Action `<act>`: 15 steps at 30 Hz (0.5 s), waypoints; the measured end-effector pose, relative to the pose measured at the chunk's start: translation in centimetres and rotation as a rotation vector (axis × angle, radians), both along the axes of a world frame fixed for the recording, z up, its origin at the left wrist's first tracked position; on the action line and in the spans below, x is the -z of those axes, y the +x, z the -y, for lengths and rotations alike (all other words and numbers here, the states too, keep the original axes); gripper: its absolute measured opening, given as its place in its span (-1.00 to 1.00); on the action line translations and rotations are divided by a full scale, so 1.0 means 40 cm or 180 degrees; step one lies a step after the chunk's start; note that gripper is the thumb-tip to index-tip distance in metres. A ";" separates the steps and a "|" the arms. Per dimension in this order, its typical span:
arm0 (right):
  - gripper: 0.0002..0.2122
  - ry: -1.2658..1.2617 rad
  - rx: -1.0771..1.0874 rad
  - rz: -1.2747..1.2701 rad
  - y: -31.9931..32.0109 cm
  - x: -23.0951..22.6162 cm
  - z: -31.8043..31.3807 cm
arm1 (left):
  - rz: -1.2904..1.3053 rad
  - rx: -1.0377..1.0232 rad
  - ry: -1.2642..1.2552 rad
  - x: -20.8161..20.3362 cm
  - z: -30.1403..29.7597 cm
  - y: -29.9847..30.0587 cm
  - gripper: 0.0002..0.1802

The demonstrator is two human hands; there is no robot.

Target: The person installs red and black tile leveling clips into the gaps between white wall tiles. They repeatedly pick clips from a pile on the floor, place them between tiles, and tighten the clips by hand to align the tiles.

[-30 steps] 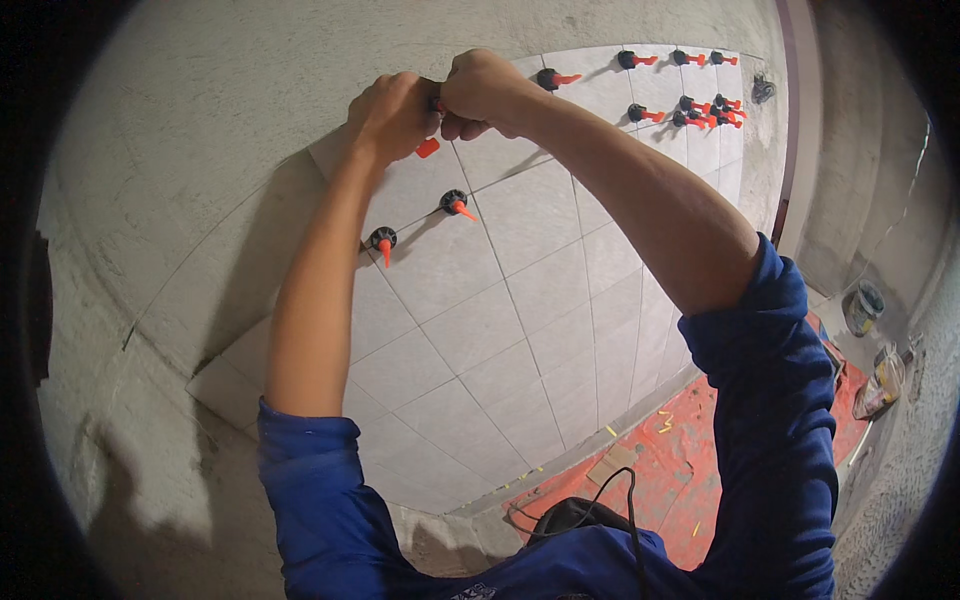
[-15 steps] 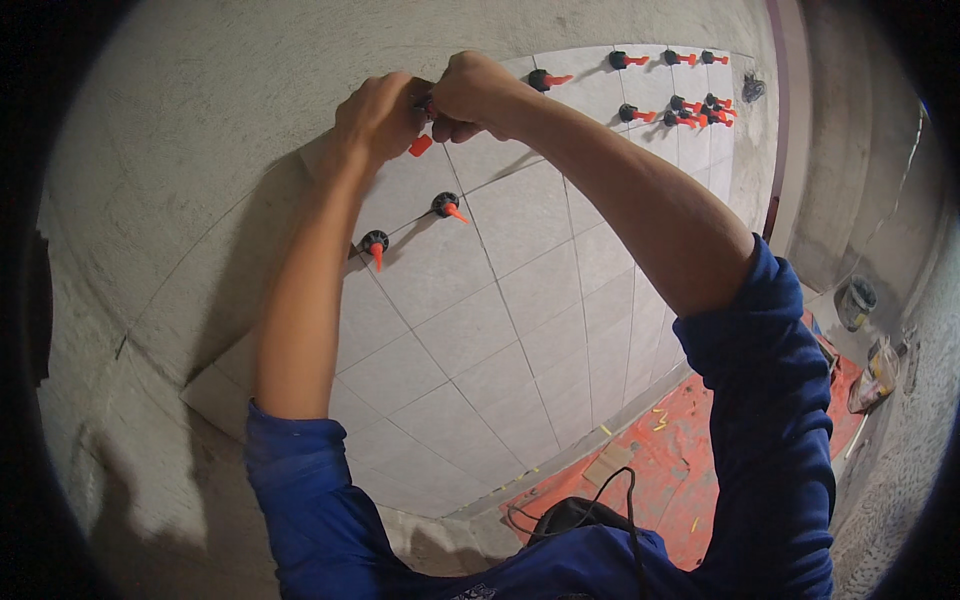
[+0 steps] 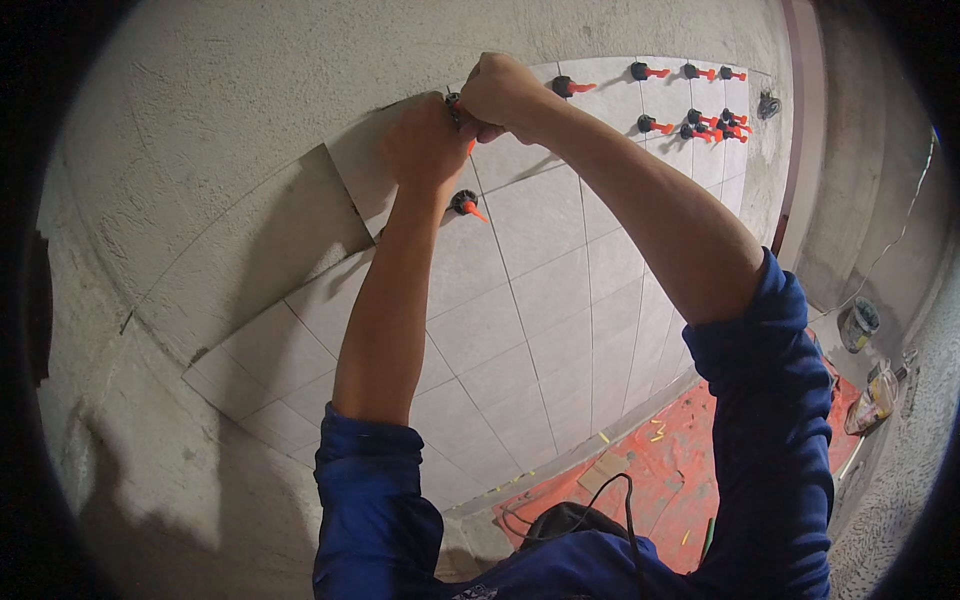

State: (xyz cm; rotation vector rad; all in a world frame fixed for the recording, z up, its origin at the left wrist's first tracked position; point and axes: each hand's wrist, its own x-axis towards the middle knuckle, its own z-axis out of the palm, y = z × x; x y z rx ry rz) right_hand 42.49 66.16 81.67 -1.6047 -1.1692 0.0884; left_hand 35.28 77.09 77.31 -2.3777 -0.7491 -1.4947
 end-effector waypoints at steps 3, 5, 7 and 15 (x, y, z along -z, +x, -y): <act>-0.56 -0.0007 0.0043 0.0091 0.001 0.000 -0.002 | 0.0021 0.0055 -0.0115 0.000 0.000 0.003 -0.58; -0.57 -0.0061 0.0042 0.0200 0.002 -0.001 -0.004 | 0.0048 0.0020 -0.0101 0.000 0.001 0.006 -0.57; -0.59 -0.0099 0.0065 0.0258 0.004 -0.004 -0.006 | 0.0064 0.0060 -0.0094 0.001 0.003 0.009 -0.55; -0.84 0.0133 0.0209 0.0245 -0.007 0.003 -0.005 | -0.0386 0.0308 0.0386 -0.018 -0.007 -0.014 -0.70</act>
